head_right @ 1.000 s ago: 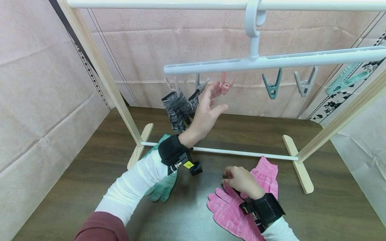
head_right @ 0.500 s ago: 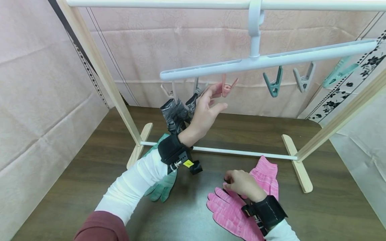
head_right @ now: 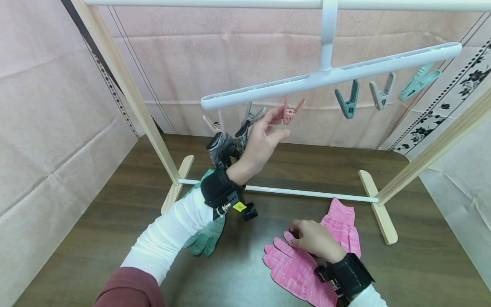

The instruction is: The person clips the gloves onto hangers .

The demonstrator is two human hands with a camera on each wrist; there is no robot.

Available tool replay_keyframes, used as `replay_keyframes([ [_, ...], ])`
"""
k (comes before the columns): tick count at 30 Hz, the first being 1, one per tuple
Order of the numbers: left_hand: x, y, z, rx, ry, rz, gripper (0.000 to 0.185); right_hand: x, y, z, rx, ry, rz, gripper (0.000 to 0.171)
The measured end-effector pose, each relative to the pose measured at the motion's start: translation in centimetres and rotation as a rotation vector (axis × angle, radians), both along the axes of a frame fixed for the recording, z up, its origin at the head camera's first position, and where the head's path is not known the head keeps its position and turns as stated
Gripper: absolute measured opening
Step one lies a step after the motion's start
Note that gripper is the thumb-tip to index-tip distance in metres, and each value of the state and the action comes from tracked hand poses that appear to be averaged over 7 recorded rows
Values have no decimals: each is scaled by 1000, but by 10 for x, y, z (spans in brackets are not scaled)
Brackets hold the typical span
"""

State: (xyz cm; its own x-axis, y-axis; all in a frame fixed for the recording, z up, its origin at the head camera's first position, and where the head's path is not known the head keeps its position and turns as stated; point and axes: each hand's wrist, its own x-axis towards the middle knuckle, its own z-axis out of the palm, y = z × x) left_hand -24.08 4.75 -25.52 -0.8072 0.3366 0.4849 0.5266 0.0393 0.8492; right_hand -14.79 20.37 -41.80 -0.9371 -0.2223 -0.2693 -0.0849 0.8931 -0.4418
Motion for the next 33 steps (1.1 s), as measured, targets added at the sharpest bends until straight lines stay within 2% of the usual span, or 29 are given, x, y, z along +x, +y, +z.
replay_keyframes([
  [6, -3, 1, 1, -12, 3, 7, 46, 2, 3, 1, 6, 15, 13, 18],
  [17, -7, 0, 4, -21, -10, 3, 46, 6, 8, 3, -13, 28, 99, 20],
  [23, -11, 0, 5, -16, -26, -15, 49, 10, 8, 4, 4, 29, 104, 24],
  [33, -13, 2, 5, 2, -42, -50, 54, 14, 2, -1, 64, 14, 43, 28],
])
